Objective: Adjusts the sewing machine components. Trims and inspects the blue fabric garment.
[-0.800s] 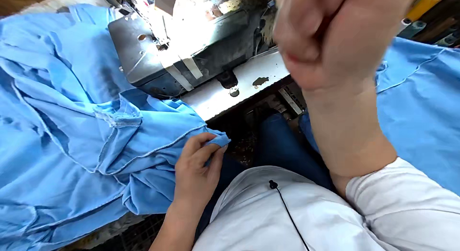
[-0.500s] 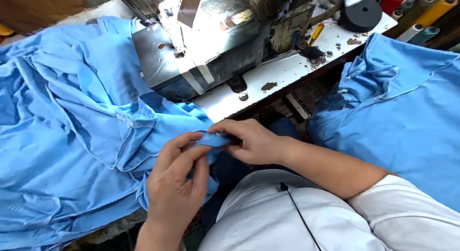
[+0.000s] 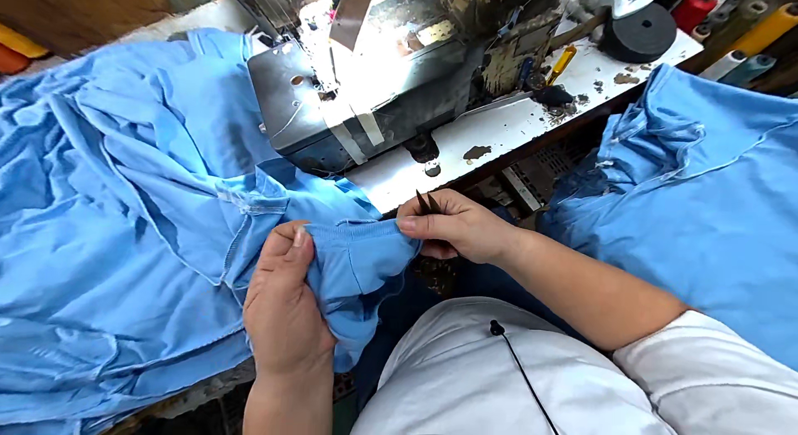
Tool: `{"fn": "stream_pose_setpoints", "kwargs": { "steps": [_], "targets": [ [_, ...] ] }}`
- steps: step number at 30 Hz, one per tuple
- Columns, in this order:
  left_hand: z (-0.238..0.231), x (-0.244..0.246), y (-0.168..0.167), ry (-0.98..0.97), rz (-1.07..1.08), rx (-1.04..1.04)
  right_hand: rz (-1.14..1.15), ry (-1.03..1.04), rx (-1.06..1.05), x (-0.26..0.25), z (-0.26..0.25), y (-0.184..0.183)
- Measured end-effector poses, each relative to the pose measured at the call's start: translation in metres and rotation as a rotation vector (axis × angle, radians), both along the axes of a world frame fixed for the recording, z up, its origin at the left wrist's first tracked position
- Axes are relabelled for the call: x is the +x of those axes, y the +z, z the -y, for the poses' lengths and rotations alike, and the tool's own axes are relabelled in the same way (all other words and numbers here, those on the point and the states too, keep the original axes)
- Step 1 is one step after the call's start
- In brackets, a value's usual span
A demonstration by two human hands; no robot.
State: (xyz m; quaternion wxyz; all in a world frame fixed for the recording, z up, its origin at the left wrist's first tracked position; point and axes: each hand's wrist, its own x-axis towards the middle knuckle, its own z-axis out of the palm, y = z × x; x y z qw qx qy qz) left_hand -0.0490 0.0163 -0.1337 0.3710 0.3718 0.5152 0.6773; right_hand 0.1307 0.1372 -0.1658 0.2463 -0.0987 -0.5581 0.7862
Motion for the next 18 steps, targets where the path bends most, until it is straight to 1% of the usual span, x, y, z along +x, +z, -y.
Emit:
{"fn": "stream_pose_setpoints", "kwargs": {
  "steps": [4,7,10,12,14,17,18],
  "targets": [
    [-0.005,-0.006,-0.007,-0.035,-0.144,0.050,0.030,-0.048,0.094,0.008,-0.002,0.001],
    [-0.004,-0.008,-0.012,-0.022,-0.210,0.046,0.026,-0.071,0.163,0.008,-0.005,-0.003],
    [-0.003,-0.013,-0.018,-0.113,-0.190,0.006,0.003,-0.104,0.200,0.006,-0.008,-0.006],
    [-0.004,-0.011,-0.017,-0.133,-0.159,-0.053,0.001,-0.132,0.247,0.004,-0.010,-0.008],
    [-0.006,-0.006,-0.016,-0.116,-0.129,-0.088,0.072,-0.210,0.357,0.003,-0.011,-0.009],
    [-0.013,0.000,-0.018,-0.041,-0.071,-0.112,0.316,-0.412,0.473,0.006,-0.006,-0.001],
    [-0.016,0.001,-0.020,-0.027,-0.063,-0.109,0.347,-0.472,0.511,0.009,-0.003,0.003]
  ]
}}
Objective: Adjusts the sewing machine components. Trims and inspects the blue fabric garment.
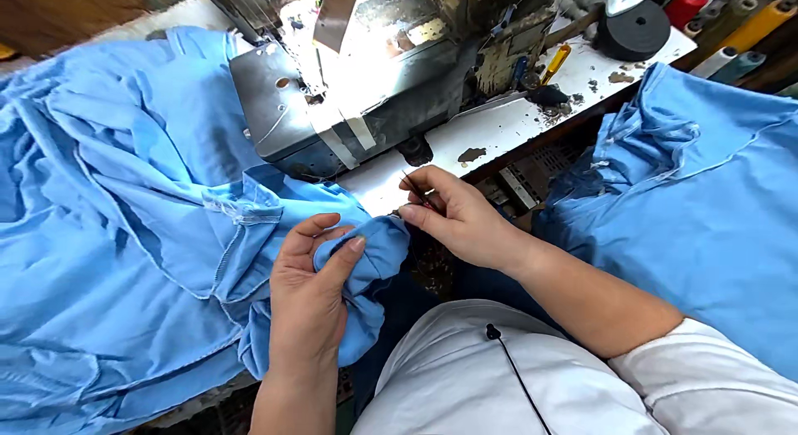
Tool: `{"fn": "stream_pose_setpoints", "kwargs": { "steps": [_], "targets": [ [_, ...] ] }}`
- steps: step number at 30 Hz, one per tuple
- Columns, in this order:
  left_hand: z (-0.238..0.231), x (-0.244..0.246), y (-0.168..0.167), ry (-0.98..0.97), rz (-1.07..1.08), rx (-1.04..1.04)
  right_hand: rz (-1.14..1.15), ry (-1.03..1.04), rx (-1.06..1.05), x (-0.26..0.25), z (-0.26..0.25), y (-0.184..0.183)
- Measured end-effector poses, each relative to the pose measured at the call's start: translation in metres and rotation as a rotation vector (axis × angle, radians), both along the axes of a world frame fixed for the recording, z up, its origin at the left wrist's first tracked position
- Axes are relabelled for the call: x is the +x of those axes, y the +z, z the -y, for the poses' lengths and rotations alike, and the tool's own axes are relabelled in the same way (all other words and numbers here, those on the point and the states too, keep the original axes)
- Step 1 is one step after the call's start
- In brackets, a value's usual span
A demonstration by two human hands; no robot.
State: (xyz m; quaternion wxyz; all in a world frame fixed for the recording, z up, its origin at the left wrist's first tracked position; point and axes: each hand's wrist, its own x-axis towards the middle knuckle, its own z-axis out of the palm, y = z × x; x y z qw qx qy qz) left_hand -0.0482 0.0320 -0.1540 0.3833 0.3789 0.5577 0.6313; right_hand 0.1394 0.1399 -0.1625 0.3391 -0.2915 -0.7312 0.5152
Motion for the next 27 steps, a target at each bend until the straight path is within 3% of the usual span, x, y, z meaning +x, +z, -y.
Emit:
{"fn": "stream_pose_setpoints", "kwargs": {
  "steps": [3,7,8,17,27],
  "targets": [
    [-0.005,0.004,-0.006,0.018,0.041,0.033,-0.135,-0.012,0.019,0.006,0.018,0.011],
    [-0.009,0.010,-0.006,-0.017,0.080,0.062,-0.217,0.301,-0.583,0.001,0.033,0.009],
    [-0.009,0.012,-0.006,-0.030,0.097,0.068,-0.217,0.322,-0.647,-0.001,0.032,0.005],
    [-0.009,0.013,-0.006,-0.070,0.153,0.123,-0.103,0.367,-0.641,0.000,0.028,0.007],
    [-0.008,0.011,-0.006,-0.103,0.098,0.168,-0.130,0.409,-0.648,0.001,0.027,0.009]
  ]
}}
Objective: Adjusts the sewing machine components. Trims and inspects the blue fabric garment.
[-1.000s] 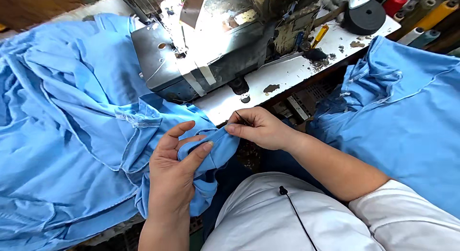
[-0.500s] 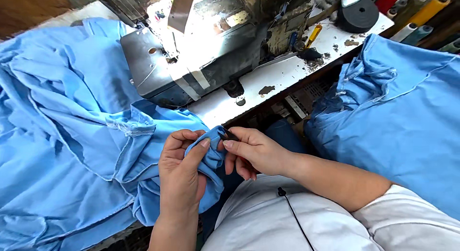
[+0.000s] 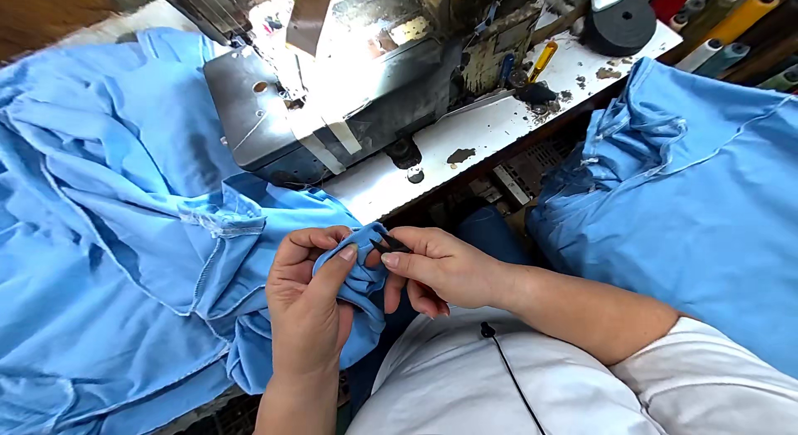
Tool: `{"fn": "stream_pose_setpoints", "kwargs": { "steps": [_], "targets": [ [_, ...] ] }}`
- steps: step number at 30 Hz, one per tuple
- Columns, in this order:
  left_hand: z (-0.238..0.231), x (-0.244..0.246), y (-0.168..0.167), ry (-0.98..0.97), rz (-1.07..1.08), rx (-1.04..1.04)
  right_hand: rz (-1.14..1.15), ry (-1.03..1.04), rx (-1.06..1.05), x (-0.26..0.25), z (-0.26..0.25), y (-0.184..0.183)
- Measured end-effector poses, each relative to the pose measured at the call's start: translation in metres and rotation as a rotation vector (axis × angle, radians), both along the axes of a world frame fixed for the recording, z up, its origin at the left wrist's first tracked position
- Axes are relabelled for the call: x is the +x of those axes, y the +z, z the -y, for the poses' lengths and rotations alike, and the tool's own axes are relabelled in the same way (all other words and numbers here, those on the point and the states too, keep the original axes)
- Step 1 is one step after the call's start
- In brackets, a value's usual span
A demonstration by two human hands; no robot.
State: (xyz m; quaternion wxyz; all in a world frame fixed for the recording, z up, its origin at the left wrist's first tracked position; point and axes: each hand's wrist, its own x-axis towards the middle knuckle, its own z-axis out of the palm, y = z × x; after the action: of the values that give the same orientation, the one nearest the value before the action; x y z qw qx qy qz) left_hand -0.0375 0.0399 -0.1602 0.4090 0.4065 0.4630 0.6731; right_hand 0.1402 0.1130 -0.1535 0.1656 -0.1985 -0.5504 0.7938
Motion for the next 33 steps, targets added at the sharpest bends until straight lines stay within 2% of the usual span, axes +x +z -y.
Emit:
{"fn": "stream_pose_setpoints", "kwargs": {
  "steps": [7,17,21,23,28,31,33],
  "targets": [
    [0.002,0.000,-0.001,0.002,0.002,0.011,-0.018,-0.060,0.133,-0.003,0.003,-0.006],
    [0.004,-0.002,-0.001,-0.008,0.006,0.063,-0.053,0.025,-0.017,-0.002,0.004,-0.001],
    [0.005,-0.001,-0.002,-0.001,-0.003,0.069,-0.052,0.008,0.024,-0.003,0.006,-0.003],
    [0.005,0.001,0.000,0.007,-0.004,0.040,-0.043,-0.043,0.194,-0.004,0.007,-0.007],
    [0.003,0.005,0.002,0.048,0.007,-0.047,-0.038,-0.212,0.776,-0.008,0.007,-0.023],
    [0.006,0.006,0.000,0.015,-0.010,-0.052,-0.160,-0.254,1.170,-0.010,0.004,-0.034],
    [0.007,0.007,-0.001,0.010,-0.039,-0.031,-0.274,-0.223,1.273,-0.009,-0.003,-0.038]
  ]
}}
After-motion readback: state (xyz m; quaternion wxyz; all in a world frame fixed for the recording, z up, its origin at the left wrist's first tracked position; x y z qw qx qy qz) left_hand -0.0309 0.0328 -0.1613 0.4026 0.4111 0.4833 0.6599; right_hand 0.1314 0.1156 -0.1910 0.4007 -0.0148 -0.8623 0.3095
